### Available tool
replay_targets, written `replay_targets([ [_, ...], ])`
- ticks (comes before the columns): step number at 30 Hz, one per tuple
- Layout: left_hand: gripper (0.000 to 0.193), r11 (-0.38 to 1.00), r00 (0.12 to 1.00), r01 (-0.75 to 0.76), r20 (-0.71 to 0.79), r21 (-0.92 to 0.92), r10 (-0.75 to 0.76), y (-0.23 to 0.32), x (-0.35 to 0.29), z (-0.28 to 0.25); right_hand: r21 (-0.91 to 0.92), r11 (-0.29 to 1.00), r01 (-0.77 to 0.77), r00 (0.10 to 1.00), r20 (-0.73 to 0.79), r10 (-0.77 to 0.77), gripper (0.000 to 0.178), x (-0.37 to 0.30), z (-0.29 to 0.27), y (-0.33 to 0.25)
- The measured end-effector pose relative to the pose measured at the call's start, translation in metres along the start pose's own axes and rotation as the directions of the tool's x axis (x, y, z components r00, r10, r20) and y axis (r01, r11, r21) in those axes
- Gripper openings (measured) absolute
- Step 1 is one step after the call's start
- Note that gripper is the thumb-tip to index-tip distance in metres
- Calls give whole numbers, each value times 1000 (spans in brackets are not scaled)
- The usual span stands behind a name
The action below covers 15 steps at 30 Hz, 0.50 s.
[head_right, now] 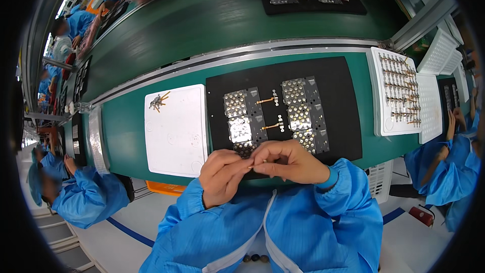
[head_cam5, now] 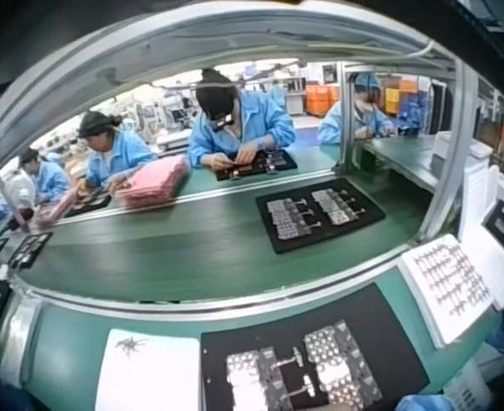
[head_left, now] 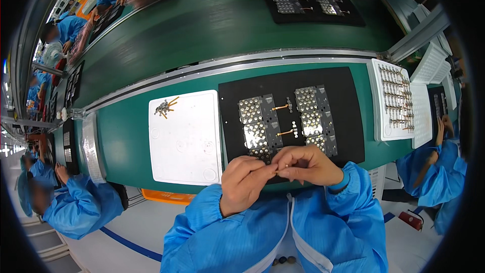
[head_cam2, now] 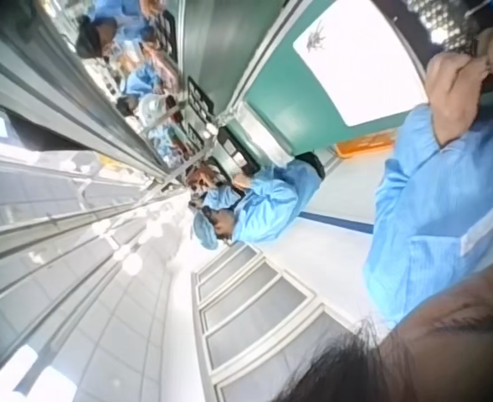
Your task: Assembling small electronic components onto printed circuit boards on a factory production line.
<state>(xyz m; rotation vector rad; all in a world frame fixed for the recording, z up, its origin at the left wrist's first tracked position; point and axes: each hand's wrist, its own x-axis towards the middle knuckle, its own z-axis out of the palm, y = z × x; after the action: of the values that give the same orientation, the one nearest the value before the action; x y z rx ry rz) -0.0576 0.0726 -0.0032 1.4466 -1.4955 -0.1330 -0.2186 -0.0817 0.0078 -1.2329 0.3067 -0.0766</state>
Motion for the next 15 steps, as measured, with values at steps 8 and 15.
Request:
replay_targets([
  [8, 36, 958, 982, 14, 175, 286, -66, -7, -29, 24, -707, 707, 8, 967, -175, -186, 10, -4, -17, 3],
  [15, 41, 924, 971, 26, 210, 382, -114, -4, -34, 32, -795, 606, -26, 967, -174, -187, 6, -5, -10, 3],
])
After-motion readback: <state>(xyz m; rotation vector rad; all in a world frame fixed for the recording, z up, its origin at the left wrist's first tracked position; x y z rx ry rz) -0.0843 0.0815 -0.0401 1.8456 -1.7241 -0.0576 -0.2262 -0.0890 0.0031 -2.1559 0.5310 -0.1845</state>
